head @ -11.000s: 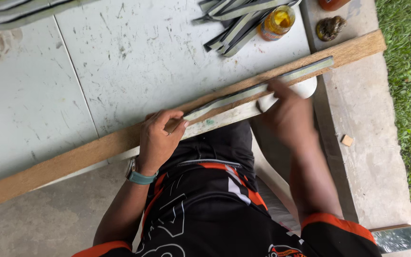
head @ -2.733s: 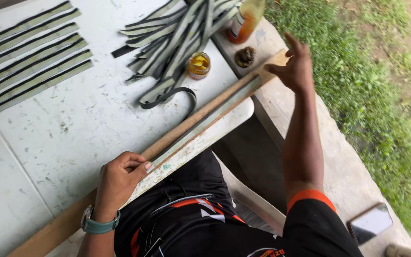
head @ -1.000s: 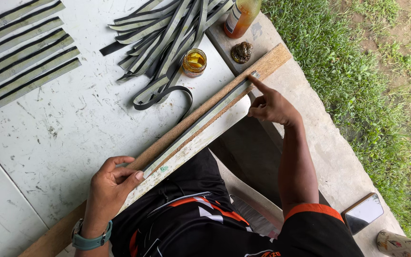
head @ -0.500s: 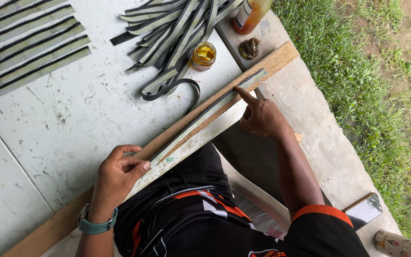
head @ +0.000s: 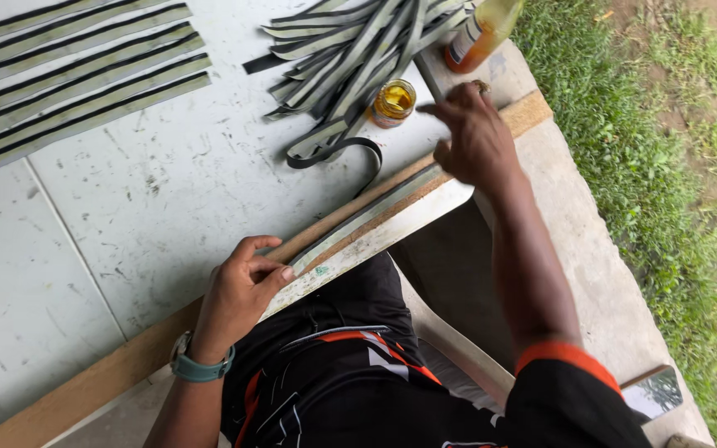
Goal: The person repeatedly scrapes long black-and-white strips against a wooden board, then places the strips on a white table. The process is repeated multiple times with consistent hand motions.
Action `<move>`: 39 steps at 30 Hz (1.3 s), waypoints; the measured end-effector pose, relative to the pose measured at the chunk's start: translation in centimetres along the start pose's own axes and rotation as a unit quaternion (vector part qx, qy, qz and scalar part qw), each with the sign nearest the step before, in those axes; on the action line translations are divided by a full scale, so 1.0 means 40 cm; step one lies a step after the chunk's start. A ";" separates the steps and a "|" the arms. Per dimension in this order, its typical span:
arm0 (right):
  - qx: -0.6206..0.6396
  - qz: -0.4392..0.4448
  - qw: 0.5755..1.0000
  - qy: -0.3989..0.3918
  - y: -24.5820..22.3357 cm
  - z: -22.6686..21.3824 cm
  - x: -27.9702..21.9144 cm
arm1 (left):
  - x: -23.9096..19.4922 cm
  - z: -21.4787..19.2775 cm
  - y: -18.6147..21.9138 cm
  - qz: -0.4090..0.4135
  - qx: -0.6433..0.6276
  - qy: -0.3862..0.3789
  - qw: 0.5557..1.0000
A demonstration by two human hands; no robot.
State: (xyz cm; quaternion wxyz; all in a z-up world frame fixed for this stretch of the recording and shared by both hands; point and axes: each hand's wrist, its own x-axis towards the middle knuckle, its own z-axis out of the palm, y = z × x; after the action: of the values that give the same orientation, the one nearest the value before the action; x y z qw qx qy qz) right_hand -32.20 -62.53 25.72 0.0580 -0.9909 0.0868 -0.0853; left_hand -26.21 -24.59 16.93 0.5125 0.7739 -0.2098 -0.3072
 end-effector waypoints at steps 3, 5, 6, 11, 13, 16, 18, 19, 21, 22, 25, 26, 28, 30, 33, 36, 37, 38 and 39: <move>-0.080 0.020 0.991 -0.101 0.070 0.072 0.140 | 0.003 0.002 0.007 0.039 0.005 0.019 0.999; -0.097 0.023 0.982 -0.158 0.096 0.118 0.201 | 0.000 0.005 0.006 0.019 -0.021 0.025 0.999; -0.105 0.026 0.976 -0.186 0.098 0.138 0.220 | -0.002 0.004 0.005 0.009 -0.034 0.026 0.999; -0.154 0.023 0.940 -0.305 0.080 0.163 0.281 | 0.008 0.006 0.013 0.003 -0.016 0.019 1.000; -0.128 0.034 0.941 -0.312 0.077 0.148 0.274 | 0.004 0.007 0.016 0.005 -0.015 0.014 1.000; -0.045 0.025 0.962 -0.269 0.091 0.091 0.244 | 0.010 0.005 0.019 -0.013 -0.011 0.025 1.000; -0.022 -0.071 0.974 -0.214 0.108 0.032 0.191 | 0.017 0.003 0.020 -0.050 0.007 0.040 0.998; 0.078 -0.100 0.975 -0.184 0.121 -0.005 0.147 | 0.025 0.002 0.018 -0.029 0.014 0.041 0.999; 0.303 -0.133 0.931 -0.155 0.117 -0.046 0.010 | 0.009 0.009 0.004 -0.005 0.024 0.034 0.999; 0.415 -0.145 0.886 -0.143 0.105 -0.057 -0.047 | 0.007 0.012 -0.002 0.014 0.017 0.040 0.999; 0.715 -0.003 0.666 -0.213 0.028 -0.026 -0.191 | 0.001 0.016 -0.010 0.058 -0.002 0.054 0.997; 0.686 0.031 0.691 -0.225 0.007 -0.001 -0.217 | 0.001 0.016 -0.011 0.059 -0.006 0.053 0.997; 0.625 0.105 0.733 -0.247 -0.031 0.053 -0.260 | -0.002 0.018 -0.014 0.059 -0.005 0.053 0.997; 0.618 0.143 0.736 -0.239 -0.051 0.084 -0.279 | 0.001 0.019 -0.017 0.057 0.008 0.057 0.997; 0.608 0.161 0.740 -0.237 -0.078 0.087 -0.269 | -0.001 0.021 -0.019 0.082 0.004 0.064 0.995; 0.566 0.163 0.769 -0.247 -0.122 0.067 -0.243 | -0.003 0.023 -0.017 0.077 -0.009 0.066 0.995; 0.547 0.164 0.782 -0.251 -0.142 0.062 -0.239 | -0.005 0.023 -0.016 0.079 -0.003 0.067 0.995; 0.505 0.168 0.804 -0.265 -0.163 0.057 -0.236 | -0.006 0.024 -0.015 0.082 0.002 0.069 0.994; 0.463 0.172 0.824 -0.277 -0.184 0.053 -0.235 | -0.006 0.024 -0.014 0.084 0.007 0.070 0.994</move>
State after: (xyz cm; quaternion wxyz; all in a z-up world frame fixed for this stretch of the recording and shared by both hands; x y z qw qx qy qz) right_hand -39.76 -53.40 23.12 0.5453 -0.7986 0.1859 0.1743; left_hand -27.06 -24.86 16.22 0.5442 0.7769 -0.2400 -0.2065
